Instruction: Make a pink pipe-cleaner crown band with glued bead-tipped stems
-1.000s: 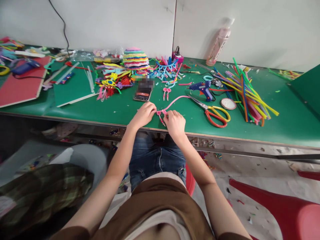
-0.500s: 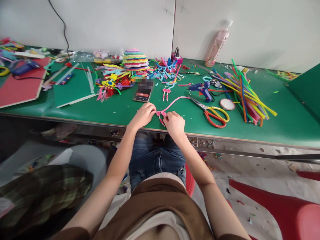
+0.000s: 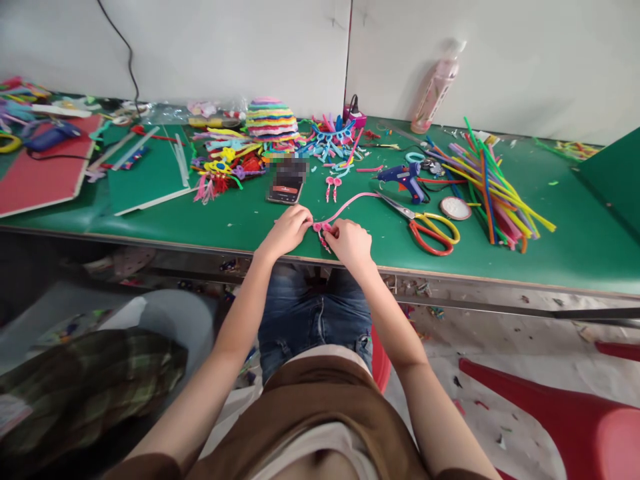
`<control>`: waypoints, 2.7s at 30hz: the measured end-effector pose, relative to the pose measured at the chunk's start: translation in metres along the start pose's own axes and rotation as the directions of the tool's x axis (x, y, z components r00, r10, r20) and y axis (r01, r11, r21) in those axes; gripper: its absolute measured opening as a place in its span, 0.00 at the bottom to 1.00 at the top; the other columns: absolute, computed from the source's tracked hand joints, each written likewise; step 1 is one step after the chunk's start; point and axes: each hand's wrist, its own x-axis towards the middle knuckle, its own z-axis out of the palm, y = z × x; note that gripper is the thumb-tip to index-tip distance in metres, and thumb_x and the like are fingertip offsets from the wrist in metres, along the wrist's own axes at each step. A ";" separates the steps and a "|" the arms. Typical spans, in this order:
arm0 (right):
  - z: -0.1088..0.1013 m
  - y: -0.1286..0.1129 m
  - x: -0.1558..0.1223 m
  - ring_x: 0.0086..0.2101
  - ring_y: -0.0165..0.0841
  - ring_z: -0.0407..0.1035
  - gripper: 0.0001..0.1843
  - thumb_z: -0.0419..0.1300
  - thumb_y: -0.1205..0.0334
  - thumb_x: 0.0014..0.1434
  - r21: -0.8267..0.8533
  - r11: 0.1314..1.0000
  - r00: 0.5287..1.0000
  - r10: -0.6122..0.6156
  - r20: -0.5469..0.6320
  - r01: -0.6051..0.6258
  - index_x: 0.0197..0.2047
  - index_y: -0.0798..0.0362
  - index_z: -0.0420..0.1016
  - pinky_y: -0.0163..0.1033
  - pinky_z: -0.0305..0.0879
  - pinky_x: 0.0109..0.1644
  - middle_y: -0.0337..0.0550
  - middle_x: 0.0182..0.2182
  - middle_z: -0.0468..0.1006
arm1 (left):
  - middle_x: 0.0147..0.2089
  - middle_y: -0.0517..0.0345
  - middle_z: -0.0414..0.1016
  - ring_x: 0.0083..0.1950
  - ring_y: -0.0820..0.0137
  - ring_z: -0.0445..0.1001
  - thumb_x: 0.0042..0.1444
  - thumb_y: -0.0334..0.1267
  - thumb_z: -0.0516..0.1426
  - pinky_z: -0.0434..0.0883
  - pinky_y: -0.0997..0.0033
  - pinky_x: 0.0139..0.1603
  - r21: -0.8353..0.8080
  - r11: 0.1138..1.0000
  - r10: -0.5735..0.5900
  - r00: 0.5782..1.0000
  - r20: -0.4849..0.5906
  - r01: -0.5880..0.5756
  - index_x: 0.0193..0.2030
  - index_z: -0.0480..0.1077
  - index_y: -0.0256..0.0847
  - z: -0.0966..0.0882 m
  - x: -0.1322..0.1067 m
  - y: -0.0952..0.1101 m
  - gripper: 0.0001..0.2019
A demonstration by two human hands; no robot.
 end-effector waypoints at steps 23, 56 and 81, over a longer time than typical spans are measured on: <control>0.016 0.002 -0.007 0.31 0.30 0.70 0.15 0.54 0.50 0.61 0.002 1.000 0.986 -0.028 -0.165 0.029 0.33 0.50 0.75 0.33 0.47 0.28 0.40 0.33 0.78 | 0.49 0.50 0.73 0.54 0.62 0.68 0.64 0.41 0.50 0.65 0.61 0.53 0.029 0.998 -0.046 0.999 -0.021 0.046 0.45 0.70 0.40 -0.005 0.004 0.011 0.11; 0.014 -0.005 -0.004 0.36 0.34 0.72 0.14 0.54 0.52 0.62 -0.044 0.999 0.990 0.006 -0.143 -0.012 0.43 0.46 0.78 0.35 0.59 0.32 0.43 0.39 0.78 | 0.44 0.53 0.72 0.50 0.61 0.69 0.60 0.40 0.55 0.63 0.60 0.49 0.035 0.998 -0.047 0.997 0.064 0.045 0.44 0.70 0.42 -0.004 0.004 0.012 0.08; 0.004 -0.005 0.012 0.36 0.34 0.73 0.09 0.61 0.56 0.57 0.123 0.991 0.998 0.062 -0.005 -0.061 0.40 0.45 0.79 0.36 0.64 0.36 0.37 0.34 0.81 | 0.44 0.54 0.72 0.50 0.61 0.70 0.59 0.41 0.55 0.63 0.60 0.49 -0.014 0.995 -0.096 0.984 0.152 0.100 0.45 0.71 0.43 -0.009 0.011 0.010 0.09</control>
